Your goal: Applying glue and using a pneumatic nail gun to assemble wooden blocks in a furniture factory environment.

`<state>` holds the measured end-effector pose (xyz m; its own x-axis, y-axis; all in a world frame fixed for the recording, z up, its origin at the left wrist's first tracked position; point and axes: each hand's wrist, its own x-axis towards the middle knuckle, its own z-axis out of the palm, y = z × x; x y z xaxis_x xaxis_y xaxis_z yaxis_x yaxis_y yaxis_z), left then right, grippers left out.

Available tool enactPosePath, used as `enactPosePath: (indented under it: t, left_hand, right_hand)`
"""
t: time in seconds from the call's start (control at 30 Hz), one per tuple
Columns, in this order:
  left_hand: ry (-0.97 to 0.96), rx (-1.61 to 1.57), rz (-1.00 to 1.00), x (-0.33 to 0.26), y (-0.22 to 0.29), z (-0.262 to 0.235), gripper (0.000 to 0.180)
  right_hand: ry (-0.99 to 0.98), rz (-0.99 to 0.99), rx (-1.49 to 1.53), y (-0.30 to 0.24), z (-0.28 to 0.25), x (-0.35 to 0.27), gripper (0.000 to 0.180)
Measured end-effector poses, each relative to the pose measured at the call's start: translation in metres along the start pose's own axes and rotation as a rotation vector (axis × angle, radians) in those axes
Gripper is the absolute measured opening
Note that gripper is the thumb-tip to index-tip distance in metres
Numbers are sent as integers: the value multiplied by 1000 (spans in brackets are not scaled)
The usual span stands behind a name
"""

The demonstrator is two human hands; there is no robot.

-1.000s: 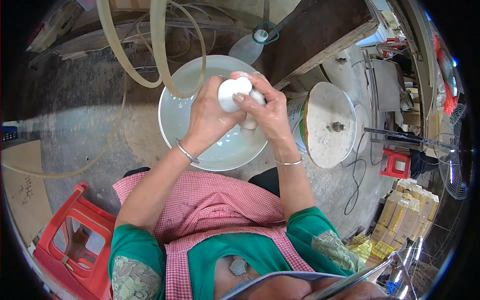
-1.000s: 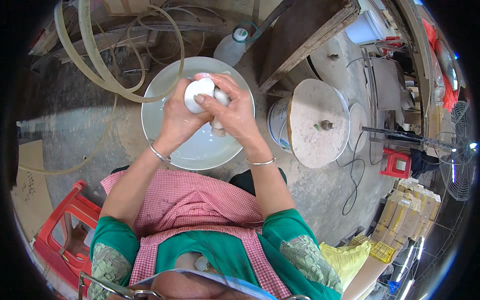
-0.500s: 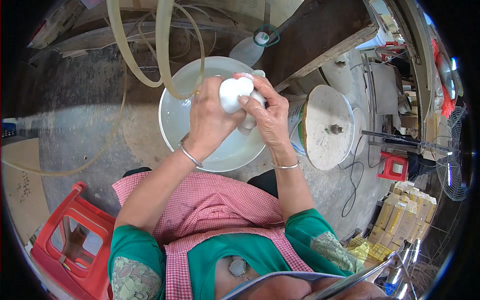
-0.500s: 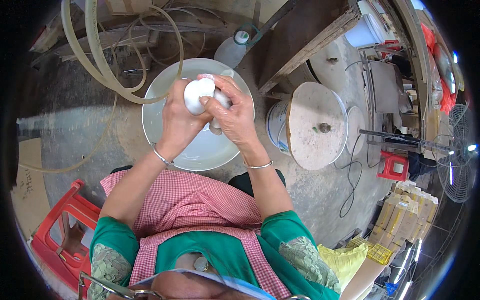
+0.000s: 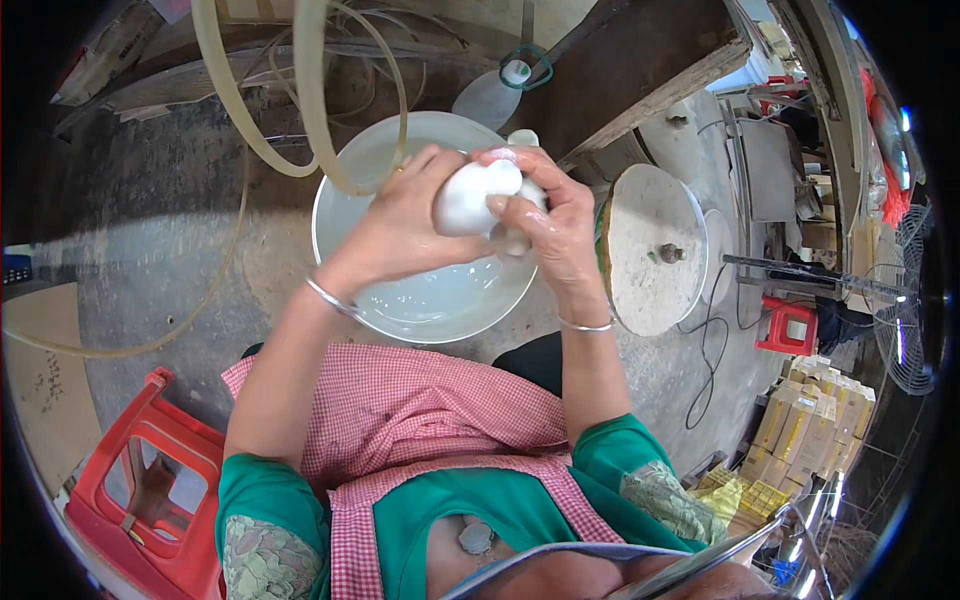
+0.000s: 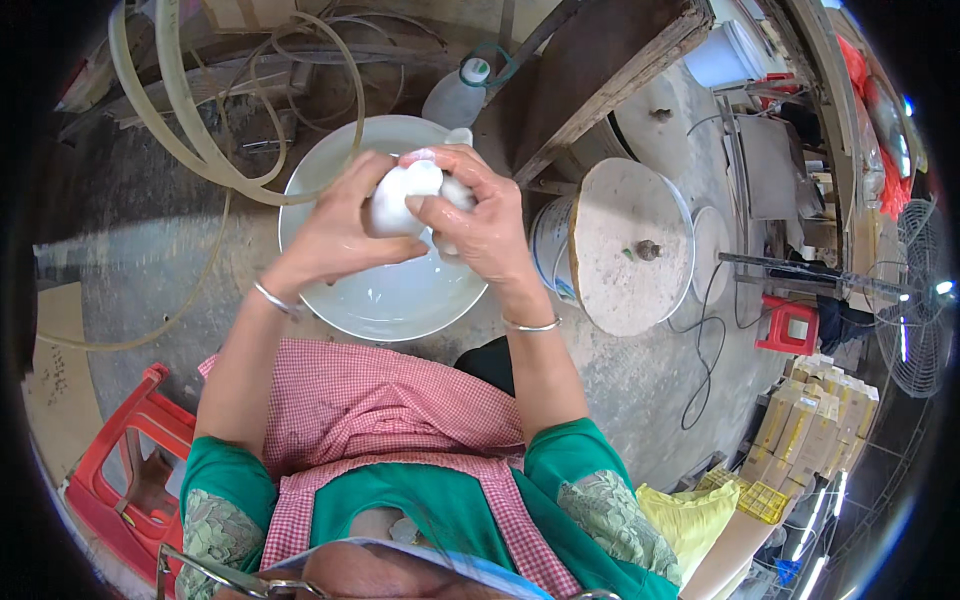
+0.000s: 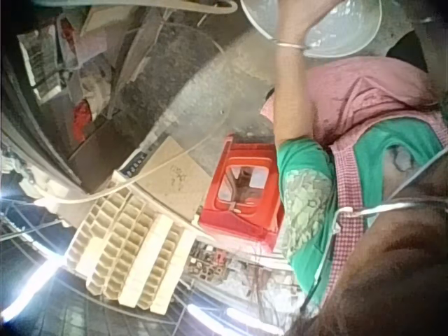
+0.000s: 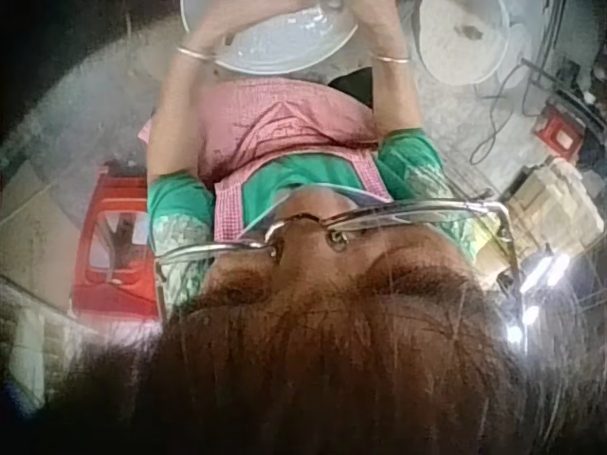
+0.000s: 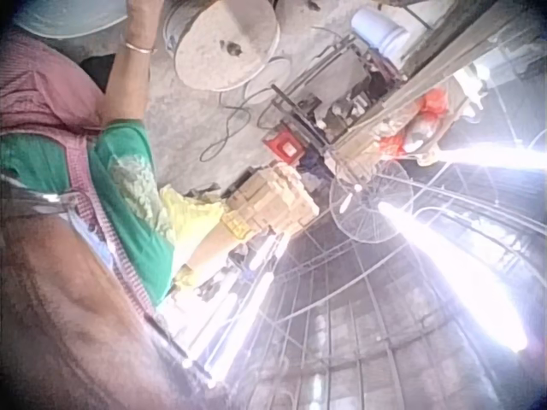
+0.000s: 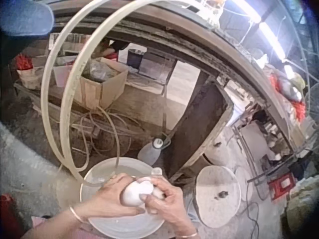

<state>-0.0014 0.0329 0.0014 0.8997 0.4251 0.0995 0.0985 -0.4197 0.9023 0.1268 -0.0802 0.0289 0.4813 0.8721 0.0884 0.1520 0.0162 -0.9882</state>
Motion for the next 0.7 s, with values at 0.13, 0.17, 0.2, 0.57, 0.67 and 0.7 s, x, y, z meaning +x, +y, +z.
enactPosePath:
  t: [0.13,0.17,0.2,0.57,0.67,0.7]
  left_hand:
    - [-350,-438,-91,-2,-7,-14,94]
    - [-347,-437,-93,-3,-6,-14,94]
    - [-330,-444,-96,-4,-4,-12,92]
    - [-145,-465,-95,-7,-3,4,75]
    - [-110,-395,-166,-7,-5,7,72]
    - [-84,-370,-163,-8,-4,8,71]
  right_hand:
    - [-189,7,46,-9,-4,-6,35]
    - [-192,6,47,-9,-4,-5,35]
    - [-213,1,84,-8,-6,-5,35]
    - [-160,-30,4,-3,0,-4,36]
    - [-119,-29,-58,-8,6,-6,36]
    - [-104,-21,-64,-8,7,-7,36]
